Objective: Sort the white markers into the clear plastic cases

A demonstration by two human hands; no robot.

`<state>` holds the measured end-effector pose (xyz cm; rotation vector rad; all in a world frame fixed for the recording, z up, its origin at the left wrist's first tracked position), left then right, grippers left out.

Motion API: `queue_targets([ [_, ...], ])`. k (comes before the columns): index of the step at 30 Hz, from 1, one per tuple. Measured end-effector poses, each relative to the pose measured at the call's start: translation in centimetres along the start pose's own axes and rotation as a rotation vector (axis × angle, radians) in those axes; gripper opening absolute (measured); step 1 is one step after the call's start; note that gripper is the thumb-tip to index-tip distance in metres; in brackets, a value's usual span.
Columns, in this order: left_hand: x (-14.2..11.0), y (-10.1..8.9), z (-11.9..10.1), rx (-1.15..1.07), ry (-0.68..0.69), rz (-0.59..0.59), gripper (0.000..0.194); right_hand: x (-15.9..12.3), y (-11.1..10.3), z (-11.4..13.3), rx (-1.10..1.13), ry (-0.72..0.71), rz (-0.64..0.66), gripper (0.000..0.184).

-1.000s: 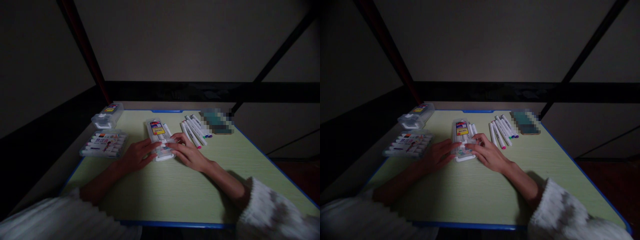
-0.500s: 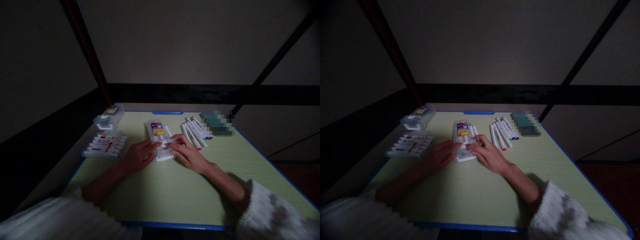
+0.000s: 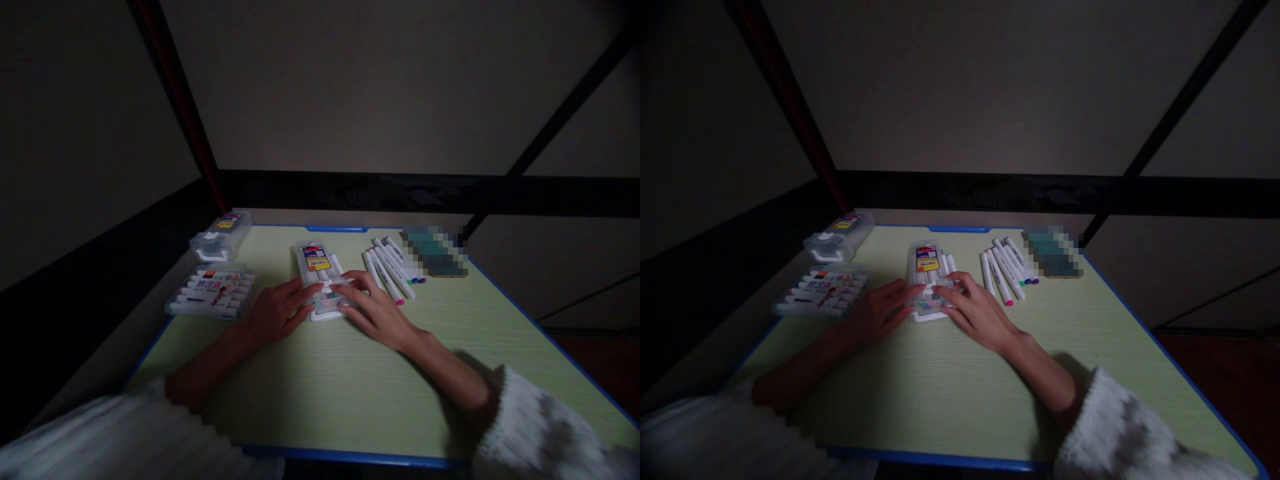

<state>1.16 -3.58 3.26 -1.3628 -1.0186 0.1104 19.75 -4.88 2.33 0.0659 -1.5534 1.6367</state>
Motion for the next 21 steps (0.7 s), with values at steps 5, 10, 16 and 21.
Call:
queue_targets([
  [5, 0.0, 0.1, 0.1, 0.027, -0.024, 0.016, 0.036, 0.1, 0.0, -0.2, 0.087, 0.077, -0.05, 0.042],
  [10, 0.0, 0.0, 0.1, 0.086, -0.028, 0.018, 0.037, 0.2, 0.1, -0.7, 0.207, 0.158, -0.064, 0.043],
  [16, 0.2, -1.4, 1.0, 0.146, -0.067, -0.039, 0.048, 0.2, 0.2, -0.7, 0.194, 0.186, -0.041, 0.044],
  [21, 0.9, -3.9, 4.3, 0.241, -0.452, -0.196, 0.039, 0.1, 0.0, -0.4, 0.163, 0.179, -0.038, 0.044],
])
Point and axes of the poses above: each hand's wrist, its own x-axis towards the middle knuckle, its own y-axis out of the palm, z = x × y, the point moved 4 cm from there along x, towards the middle knuckle, and after that the axes turned 10 degrees about -y, right-handed, at the moved point
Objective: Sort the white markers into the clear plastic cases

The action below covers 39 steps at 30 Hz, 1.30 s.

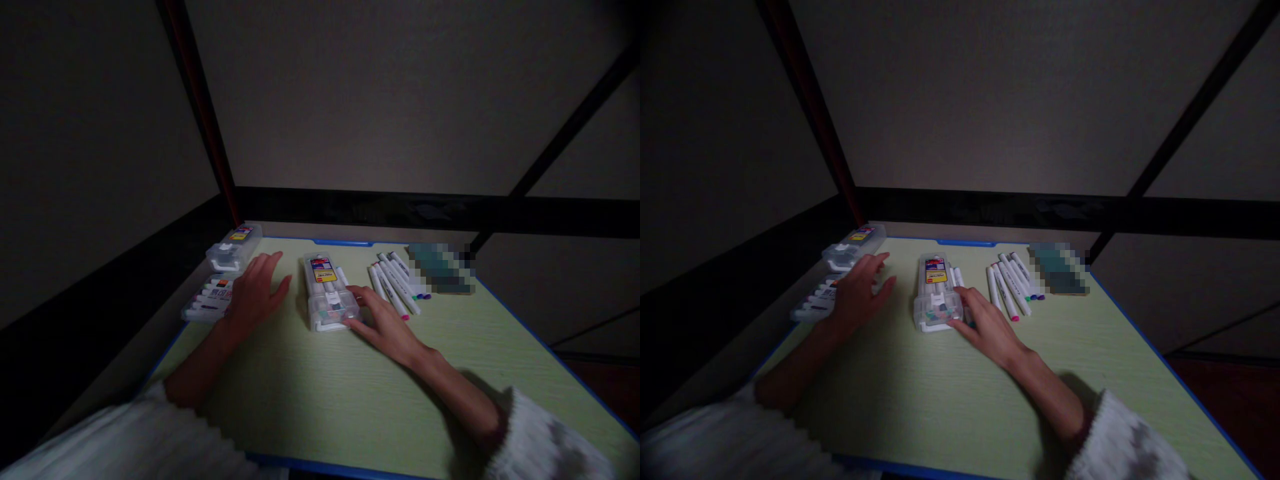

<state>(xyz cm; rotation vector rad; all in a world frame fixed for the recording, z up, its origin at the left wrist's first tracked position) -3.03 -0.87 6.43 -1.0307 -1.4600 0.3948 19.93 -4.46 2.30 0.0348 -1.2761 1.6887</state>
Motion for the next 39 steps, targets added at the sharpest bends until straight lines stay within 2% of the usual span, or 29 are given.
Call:
queue_targets([
  [1, 0.5, -0.1, 0.9, 0.029, -0.091, -0.021, 0.038, 0.0, 0.0, 0.0, -0.001, -0.001, -0.002, 0.044],
  [5, 1.8, -0.1, 4.5, 0.132, -0.299, -0.087, 0.044, -0.1, 0.0, 0.0, -0.011, -0.002, -0.005, 0.044],
  [9, 2.3, 0.1, 8.2, 0.173, -0.495, -0.049, 0.054, -0.1, 0.0, 0.0, -0.01, 0.009, 0.005, 0.044],
  [12, 2.4, 0.2, 10.0, 0.176, -0.585, -0.01, 0.059, -0.1, 0.1, 0.0, 0.01, 0.011, 0.009, 0.043],
  [19, 2.5, 1.2, 11.3, 0.211, -0.553, 0.063, 0.055, 0.0, -0.1, 0.1, 0.033, 0.013, 0.017, 0.042],
  [29, 2.9, 1.7, 11.2, 0.375, -0.519, 0.126, 0.055, -0.1, 0.0, 0.1, 0.052, 0.028, 0.027, 0.041],
  [39, 2.9, 2.3, 11.5, 0.196, -0.573, 0.175, 0.067, -0.1, 0.1, 0.0, 0.066, 0.028, 0.034, 0.042],
])
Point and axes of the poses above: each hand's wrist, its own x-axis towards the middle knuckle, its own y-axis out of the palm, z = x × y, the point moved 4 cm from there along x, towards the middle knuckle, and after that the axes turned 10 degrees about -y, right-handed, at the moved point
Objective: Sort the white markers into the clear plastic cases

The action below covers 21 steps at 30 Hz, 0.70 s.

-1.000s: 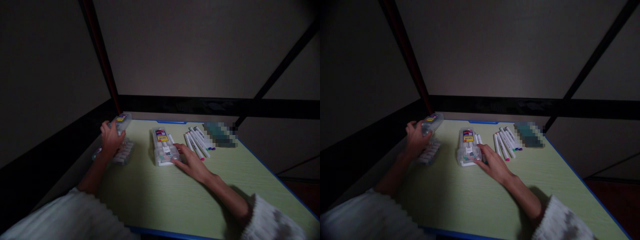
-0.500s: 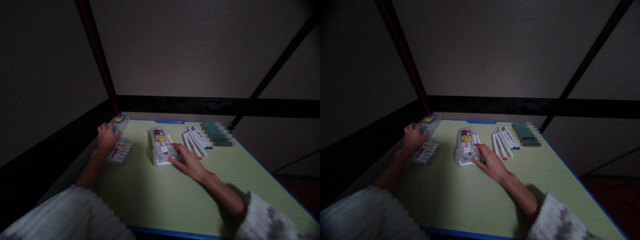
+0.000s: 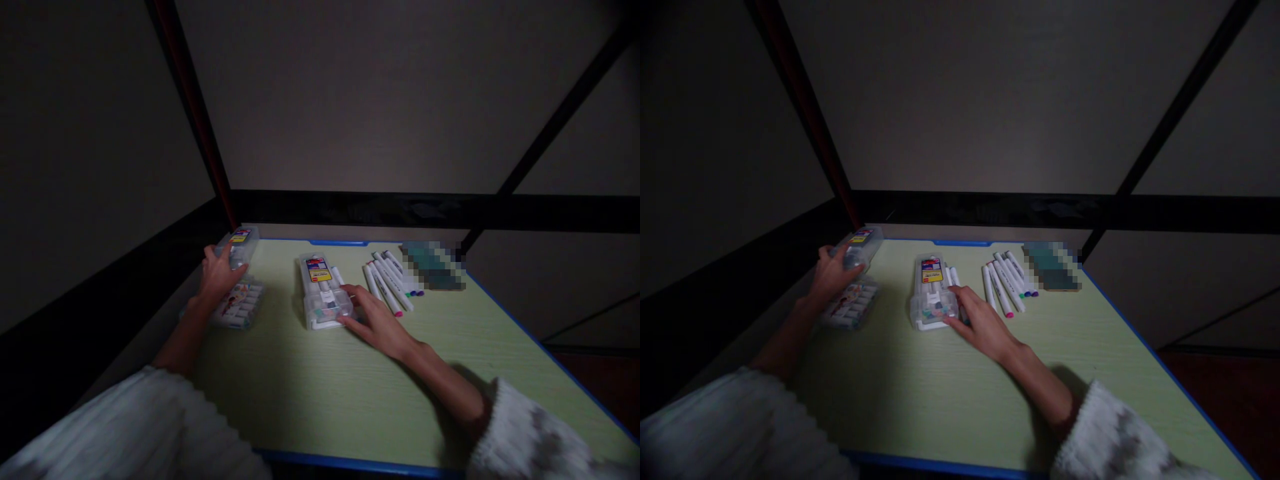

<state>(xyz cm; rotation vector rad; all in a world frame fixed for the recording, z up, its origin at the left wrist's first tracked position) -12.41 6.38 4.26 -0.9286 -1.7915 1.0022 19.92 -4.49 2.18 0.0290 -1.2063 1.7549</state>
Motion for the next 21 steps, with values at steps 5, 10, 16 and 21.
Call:
queue_targets([
  [5, 0.1, -0.1, 0.0, -0.034, -0.017, 0.022, 0.065, 0.1, -0.2, 0.2, -0.009, -0.012, -0.003, 0.042],
  [10, 0.0, -0.2, -0.2, -0.094, 0.016, -0.017, 0.061, 0.1, -0.3, 0.4, -0.021, -0.017, -0.005, 0.04],
  [16, -0.7, -1.1, -1.1, -0.161, 0.079, -0.067, 0.057, 0.3, -0.6, 0.8, -0.083, 0.0, -0.014, 0.041],
  [21, -1.2, -2.3, -2.2, -0.216, 0.101, -0.165, 0.06, 0.4, -0.5, 0.8, -0.057, 0.001, -0.032, 0.04],
])
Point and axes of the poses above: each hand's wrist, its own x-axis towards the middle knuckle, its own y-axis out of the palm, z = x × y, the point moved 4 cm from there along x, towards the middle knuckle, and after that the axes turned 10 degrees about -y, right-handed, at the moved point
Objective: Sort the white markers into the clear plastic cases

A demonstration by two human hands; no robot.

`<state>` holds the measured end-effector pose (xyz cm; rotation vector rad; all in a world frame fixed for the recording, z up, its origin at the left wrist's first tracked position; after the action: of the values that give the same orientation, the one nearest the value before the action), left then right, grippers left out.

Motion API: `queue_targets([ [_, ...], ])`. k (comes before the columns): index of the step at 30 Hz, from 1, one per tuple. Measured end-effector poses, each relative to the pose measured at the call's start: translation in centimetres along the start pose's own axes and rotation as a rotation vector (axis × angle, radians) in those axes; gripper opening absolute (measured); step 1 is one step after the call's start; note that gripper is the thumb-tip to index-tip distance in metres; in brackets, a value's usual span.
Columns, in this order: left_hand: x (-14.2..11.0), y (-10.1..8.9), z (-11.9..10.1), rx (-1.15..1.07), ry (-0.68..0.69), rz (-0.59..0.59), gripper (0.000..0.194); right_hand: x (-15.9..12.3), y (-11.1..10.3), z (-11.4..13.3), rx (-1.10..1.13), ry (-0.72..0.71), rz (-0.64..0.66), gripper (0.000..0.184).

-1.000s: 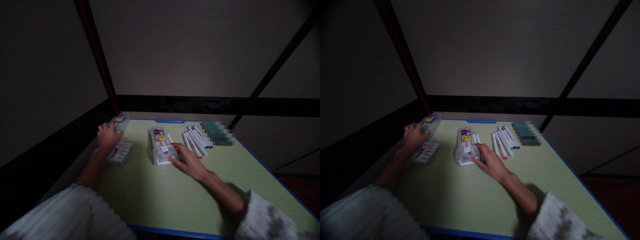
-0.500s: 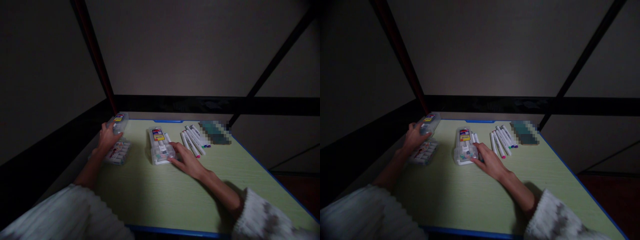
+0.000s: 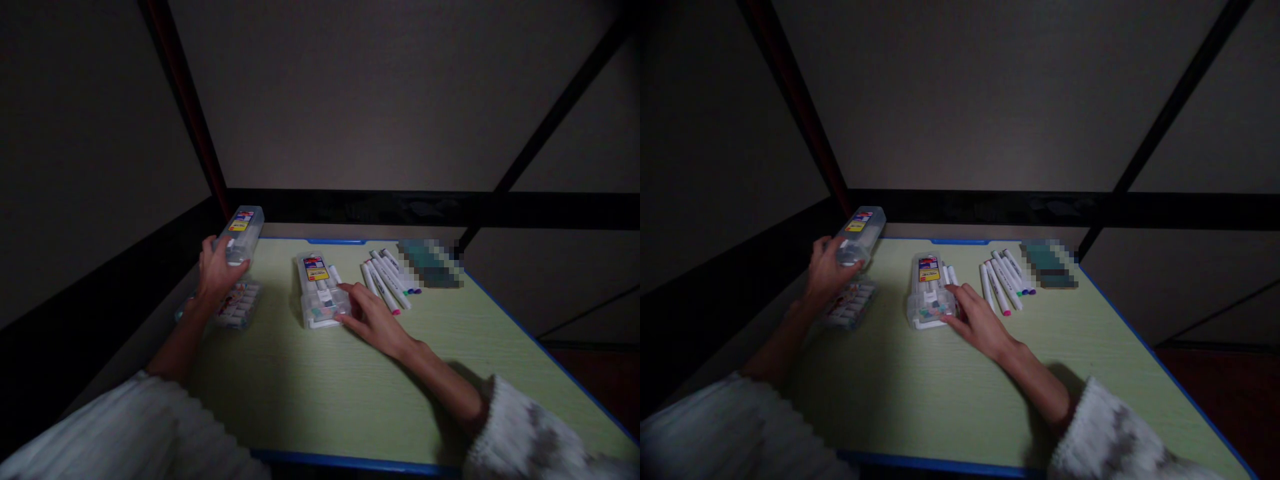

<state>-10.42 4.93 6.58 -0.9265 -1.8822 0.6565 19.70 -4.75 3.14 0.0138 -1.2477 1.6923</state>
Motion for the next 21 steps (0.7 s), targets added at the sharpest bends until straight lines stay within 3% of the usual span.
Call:
queue_targets([
  [9, -2.2, -2.5, -3.5, -0.162, 0.162, -0.154, 0.056, 0.1, 0.8, -0.2, 0.14, 0.057, -0.04, 0.043],
  [15, -4.3, -3.6, -5.7, -0.204, 0.223, -0.148, 0.06, 0.2, 1.2, -0.3, 0.235, 0.057, -0.03, 0.048],
  [21, -6.5, -4.2, -7.1, -0.278, 0.425, -0.212, 0.058, -0.1, 2.2, -0.9, 0.377, 0.072, -0.05, 0.054],
])
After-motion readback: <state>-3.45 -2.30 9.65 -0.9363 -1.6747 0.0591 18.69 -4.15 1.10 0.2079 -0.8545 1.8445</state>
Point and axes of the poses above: each hand's wrist, its own x-axis towards the middle knuckle, its own y-axis out of the palm, z = x × y, the point moved 4 cm from there along x, towards the middle knuckle, and after that the axes turned 10 degrees about -y, right-handed, at the moved point
